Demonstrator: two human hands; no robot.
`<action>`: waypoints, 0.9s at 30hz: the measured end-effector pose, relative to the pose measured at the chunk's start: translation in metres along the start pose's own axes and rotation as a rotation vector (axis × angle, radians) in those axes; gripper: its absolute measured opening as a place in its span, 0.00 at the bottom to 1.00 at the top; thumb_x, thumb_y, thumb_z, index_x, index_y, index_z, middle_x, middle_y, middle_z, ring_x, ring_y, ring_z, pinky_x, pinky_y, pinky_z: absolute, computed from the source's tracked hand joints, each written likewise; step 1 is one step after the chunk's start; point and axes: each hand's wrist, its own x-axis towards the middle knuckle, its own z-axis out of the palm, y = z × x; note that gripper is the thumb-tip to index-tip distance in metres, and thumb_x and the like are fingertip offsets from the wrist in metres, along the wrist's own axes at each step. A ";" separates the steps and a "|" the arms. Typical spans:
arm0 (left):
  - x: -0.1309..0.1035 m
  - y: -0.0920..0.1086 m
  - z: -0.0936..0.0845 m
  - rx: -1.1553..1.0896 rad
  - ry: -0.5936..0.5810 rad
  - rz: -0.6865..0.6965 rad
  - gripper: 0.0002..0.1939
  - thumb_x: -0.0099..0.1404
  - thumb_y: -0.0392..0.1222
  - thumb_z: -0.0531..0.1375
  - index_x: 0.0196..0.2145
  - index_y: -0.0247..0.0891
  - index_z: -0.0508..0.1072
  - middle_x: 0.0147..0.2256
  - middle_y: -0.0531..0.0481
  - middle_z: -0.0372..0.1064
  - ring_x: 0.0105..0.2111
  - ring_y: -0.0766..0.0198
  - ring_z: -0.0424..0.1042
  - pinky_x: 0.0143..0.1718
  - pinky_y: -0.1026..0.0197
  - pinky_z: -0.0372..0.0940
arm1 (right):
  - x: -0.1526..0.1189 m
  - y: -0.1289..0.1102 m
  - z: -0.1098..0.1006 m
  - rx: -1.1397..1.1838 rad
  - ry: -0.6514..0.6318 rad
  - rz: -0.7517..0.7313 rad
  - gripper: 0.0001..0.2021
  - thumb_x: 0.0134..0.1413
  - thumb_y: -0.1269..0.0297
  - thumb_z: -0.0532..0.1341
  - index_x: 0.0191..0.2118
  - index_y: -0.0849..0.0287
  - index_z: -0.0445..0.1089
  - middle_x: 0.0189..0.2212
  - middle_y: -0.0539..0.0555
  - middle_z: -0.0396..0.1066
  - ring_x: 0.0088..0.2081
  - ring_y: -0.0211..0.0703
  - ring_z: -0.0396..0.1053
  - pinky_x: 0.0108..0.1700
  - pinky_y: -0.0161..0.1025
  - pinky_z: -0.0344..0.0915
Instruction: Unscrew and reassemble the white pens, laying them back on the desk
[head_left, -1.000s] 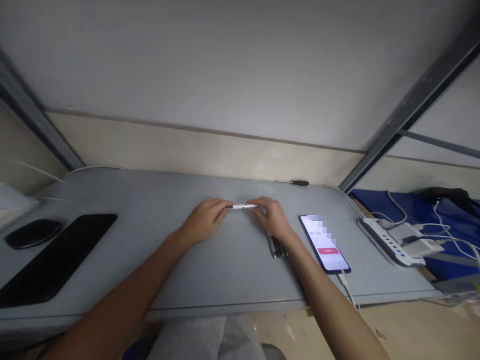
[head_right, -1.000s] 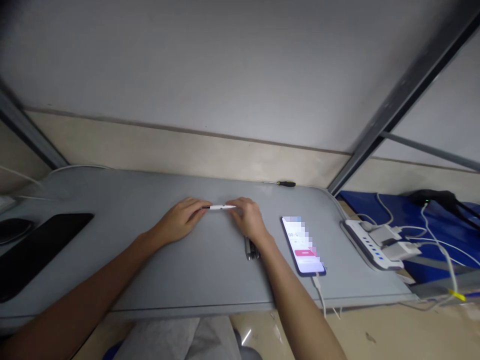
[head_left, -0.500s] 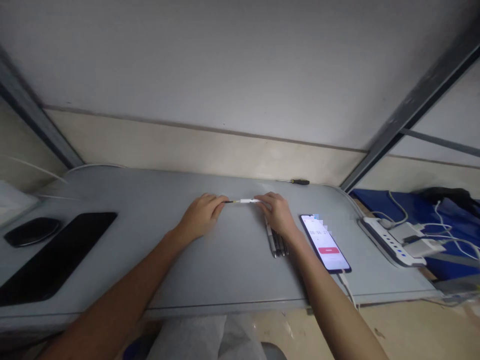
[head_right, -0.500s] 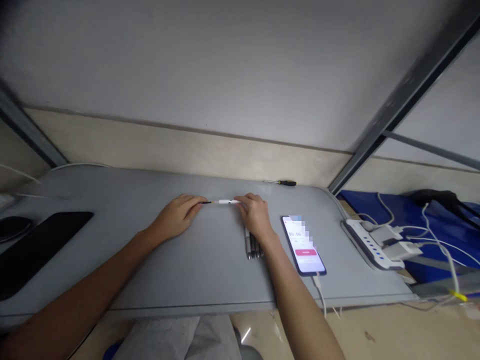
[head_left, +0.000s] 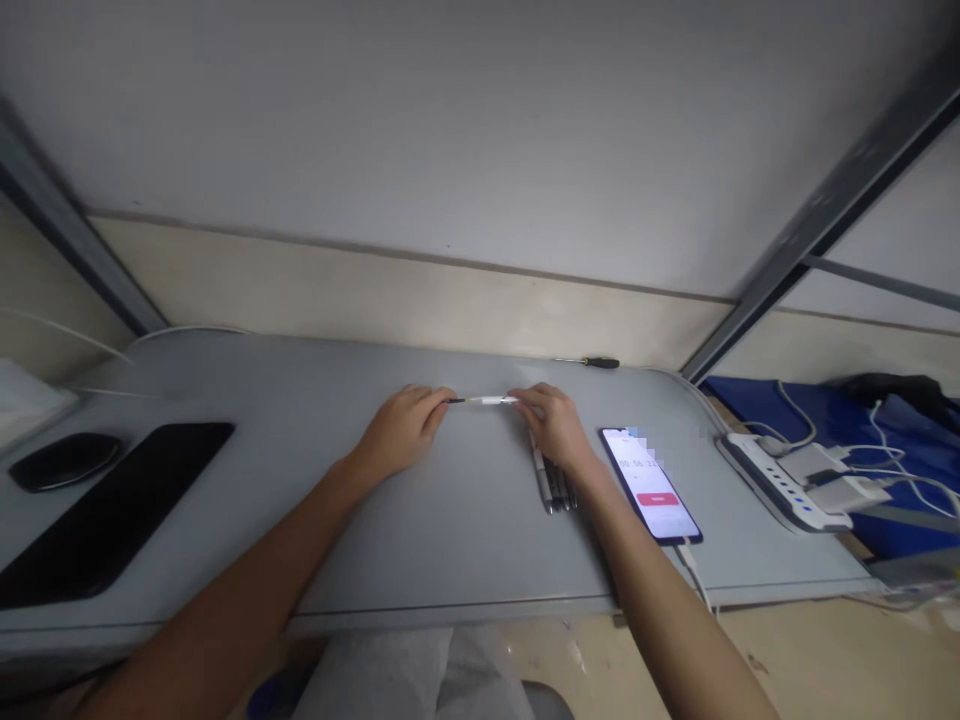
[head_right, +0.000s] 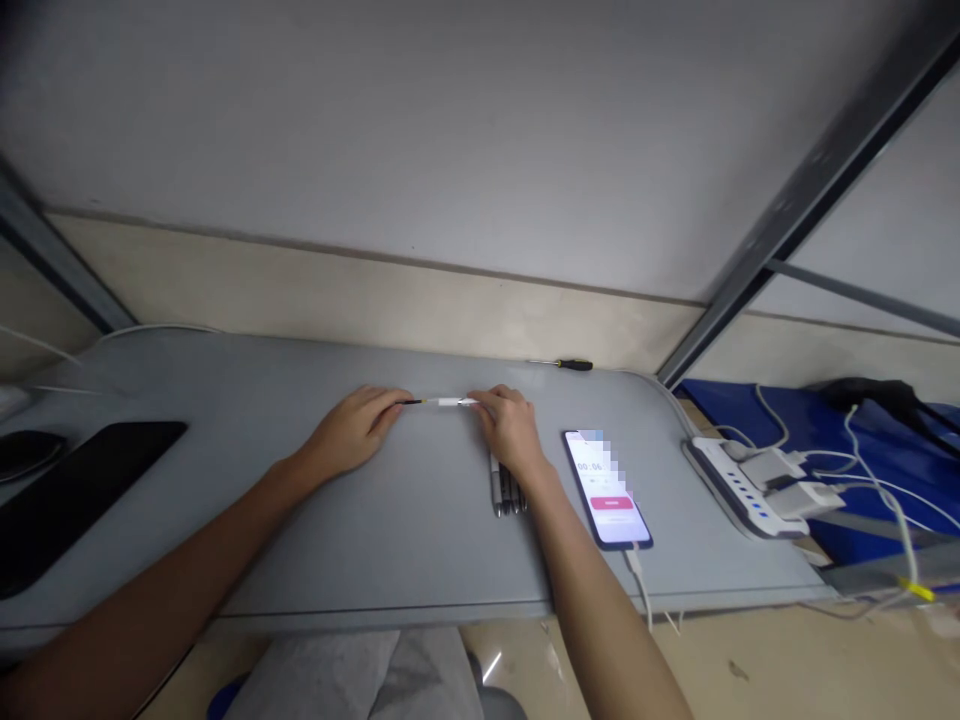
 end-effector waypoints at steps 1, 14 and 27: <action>0.000 0.000 0.001 -0.008 0.003 0.006 0.15 0.72 0.41 0.47 0.47 0.40 0.71 0.42 0.47 0.74 0.43 0.56 0.70 0.47 0.52 0.64 | 0.000 -0.001 0.000 0.006 0.004 0.000 0.14 0.64 0.63 0.55 0.48 0.54 0.75 0.39 0.58 0.72 0.42 0.48 0.69 0.44 0.43 0.62; -0.001 0.008 0.004 -0.060 -0.034 0.028 0.14 0.72 0.43 0.47 0.41 0.38 0.70 0.38 0.47 0.72 0.40 0.58 0.69 0.43 0.55 0.64 | -0.003 -0.017 0.007 0.063 -0.098 -0.085 0.13 0.64 0.63 0.55 0.49 0.54 0.75 0.40 0.57 0.74 0.42 0.47 0.69 0.45 0.41 0.63; -0.003 0.003 0.008 -0.081 -0.069 0.069 0.13 0.72 0.43 0.47 0.39 0.38 0.69 0.36 0.47 0.70 0.40 0.57 0.67 0.43 0.55 0.63 | -0.003 -0.024 0.001 0.238 -0.144 -0.125 0.12 0.64 0.61 0.56 0.46 0.54 0.75 0.41 0.55 0.76 0.42 0.46 0.70 0.45 0.40 0.62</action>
